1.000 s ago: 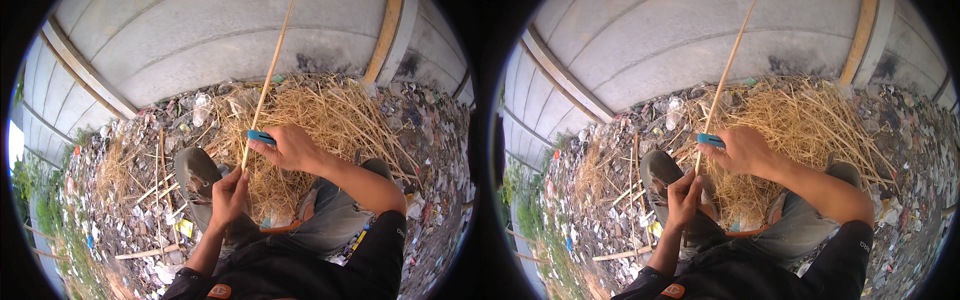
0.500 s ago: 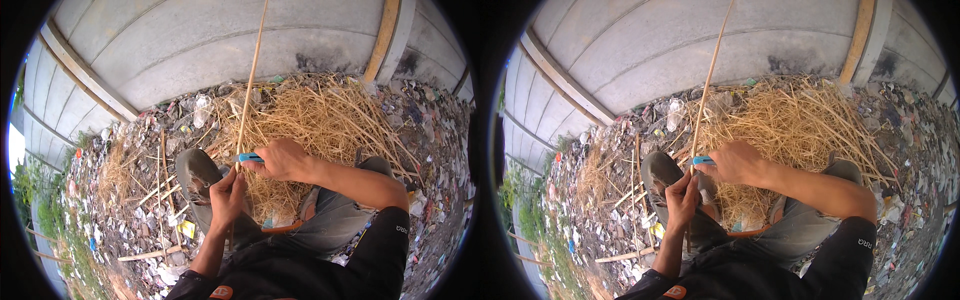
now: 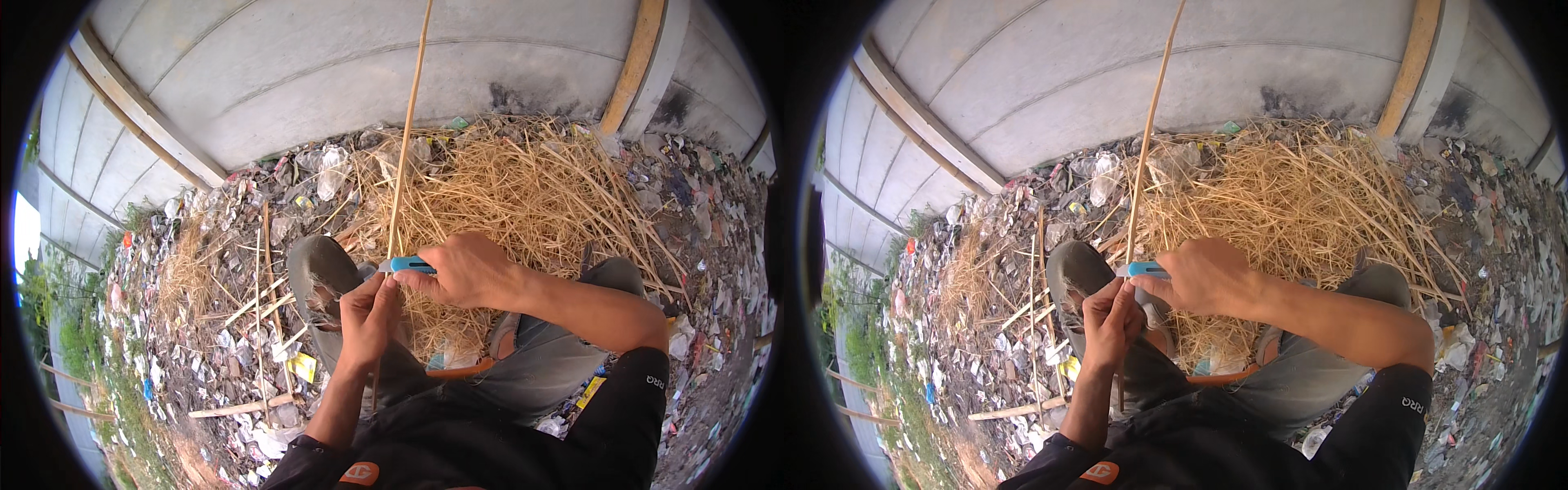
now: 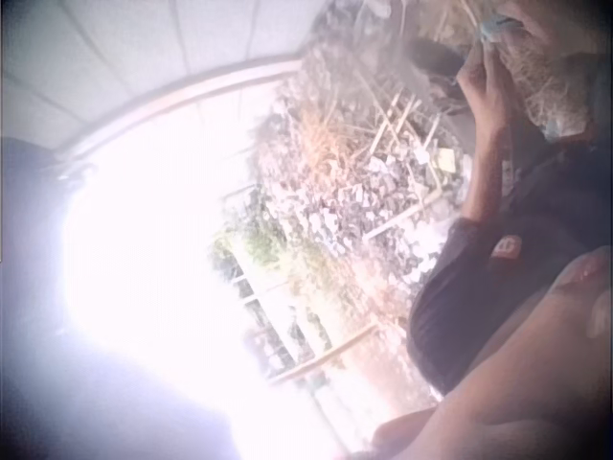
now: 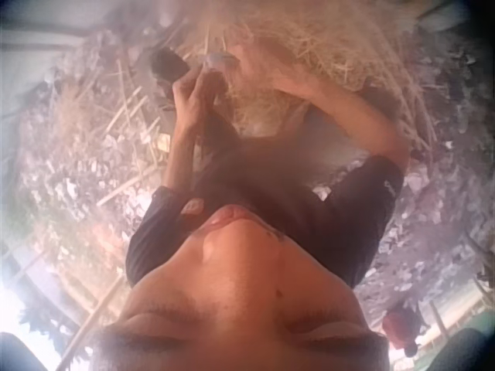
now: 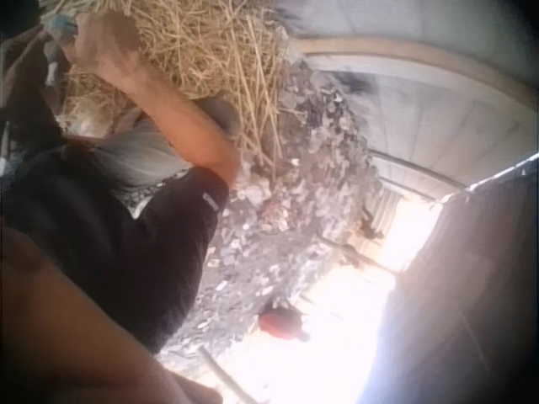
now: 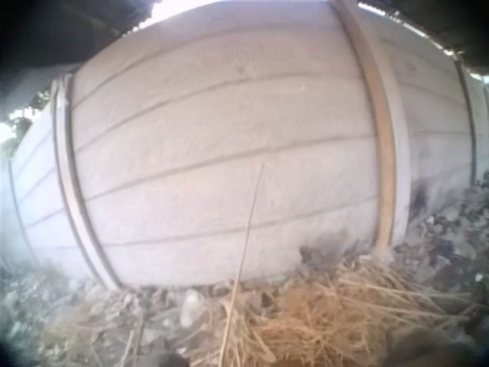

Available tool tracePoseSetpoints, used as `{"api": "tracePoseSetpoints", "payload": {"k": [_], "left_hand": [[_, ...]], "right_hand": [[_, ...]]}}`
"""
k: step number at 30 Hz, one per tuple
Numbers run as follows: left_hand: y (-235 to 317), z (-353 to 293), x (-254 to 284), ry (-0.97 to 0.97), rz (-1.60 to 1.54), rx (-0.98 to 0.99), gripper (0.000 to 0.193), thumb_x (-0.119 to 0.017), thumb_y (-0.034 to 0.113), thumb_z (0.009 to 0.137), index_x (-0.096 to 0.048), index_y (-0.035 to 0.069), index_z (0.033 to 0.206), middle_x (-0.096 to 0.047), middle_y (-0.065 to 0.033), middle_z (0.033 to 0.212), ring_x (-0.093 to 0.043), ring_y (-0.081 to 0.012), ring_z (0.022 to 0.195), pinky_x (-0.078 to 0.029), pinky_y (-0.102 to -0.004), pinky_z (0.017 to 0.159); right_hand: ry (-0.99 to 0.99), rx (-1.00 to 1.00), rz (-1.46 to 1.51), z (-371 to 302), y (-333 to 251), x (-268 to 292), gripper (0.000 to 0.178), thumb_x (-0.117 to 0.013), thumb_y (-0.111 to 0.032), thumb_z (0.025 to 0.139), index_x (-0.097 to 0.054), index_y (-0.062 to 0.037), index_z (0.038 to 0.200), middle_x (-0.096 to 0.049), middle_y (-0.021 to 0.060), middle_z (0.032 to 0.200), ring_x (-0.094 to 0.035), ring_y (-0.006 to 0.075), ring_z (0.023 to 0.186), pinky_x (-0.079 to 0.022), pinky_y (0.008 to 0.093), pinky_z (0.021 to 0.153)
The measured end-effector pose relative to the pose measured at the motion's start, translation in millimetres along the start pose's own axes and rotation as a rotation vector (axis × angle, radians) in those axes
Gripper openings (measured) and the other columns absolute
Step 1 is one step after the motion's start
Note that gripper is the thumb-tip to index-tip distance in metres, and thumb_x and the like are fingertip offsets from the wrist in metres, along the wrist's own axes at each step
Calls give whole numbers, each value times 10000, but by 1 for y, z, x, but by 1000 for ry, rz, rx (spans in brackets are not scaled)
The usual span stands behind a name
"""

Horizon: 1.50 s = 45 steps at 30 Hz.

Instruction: The person sits on the ground and uses a utility knife to shave the surface of a long bamboo stick. They hold the stick with one hand and scrape along its length with the other, removing the outer layer.

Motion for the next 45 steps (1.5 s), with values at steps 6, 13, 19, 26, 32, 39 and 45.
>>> {"api": "tracePoseSetpoints", "payload": {"k": [6, 13, 19, 26, 32, 39, 45], "left_hand": [[-10, -5, 3, 26, 26, 52, 346, -567, 181, 1062, -615, -8, 1348, -463, 114, 729, -361, 16, 595, -268, -187, 516], [-10, -25, 11, -4, 62, 114, 371, -555, 172, 1064, -583, -28, 1375, -448, 105, 690, -350, 10, 557, -265, -192, 491], [-8, -10, 13, -30, 7, 90, 340, -575, 165, 1057, -626, -30, 1330, -517, 106, 761, -381, 23, 634, -296, -179, 543], [-24, -37, 14, -64, 43, 132, 362, -551, 158, 1062, -587, -53, 1353, -415, 91, 638, -339, 0, 507, -252, -201, 466], [-23, -24, 10, -20, -23, 141, 376, -534, 169, 1069, -564, -59, 1367, -366, 86, 593, -310, -9, 447, -228, -218, 411], [-40, -44, 29, -85, 73, 213, 375, -531, 173, 1070, -565, -50, 1369, -386, 83, 593, -309, -16, 441, -230, -216, 413], [-45, -66, 47, -79, -8, 203, 375, -557, 196, 1061, -588, -48, 1344, -417, 68, 594, -338, -20, 462, -246, -214, 432]], "right_hand": [[10, 11, -51, 1, 6, 1, 622, -517, -575, 983, -715, -19, 788, -646, 198, 583, -691, 377, 579, -545, 484, 551], [135, -274, -81, 33, 75, 56, 706, -434, -635, 1007, -666, -55, 678, -602, 123, 520, -648, 295, 496, -488, 476, 486], [-26, 71, -85, -8, 6, -8, 709, -440, -625, 1007, -658, -41, 670, -601, 138, 522, -647, 324, 505, -481, 492, 482], [159, -303, -87, 36, 86, 47, 716, -410, -619, 1028, -640, -58, 647, -493, 65, 453, -563, 229, 427, -443, 414, 431], [-43, -7, -42, 2, 23, -9, 727, -455, -657, 985, -696, -23, 723, -628, 181, 560, -683, 355, 563, -529, 482, 535], [217, -360, -56, 43, 110, 11, 735, -353, -652, 1032, -560, -92, 603, -459, 38, 463, -484, 191, 395, -418, 393, 403], [418, -517, 249, 34, 161, 61, 694, -424, -665, 1014, -452, -117, 590, -303, -43, 511, -292, 113, 454, -268, 318, 485]]}}
Point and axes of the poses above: each hand's wrist, its own z-axis towards the middle knuckle, its own x-axis out of the back of the hand, y = z × x, the point moved 1 cm from there along z, towards the middle knuckle
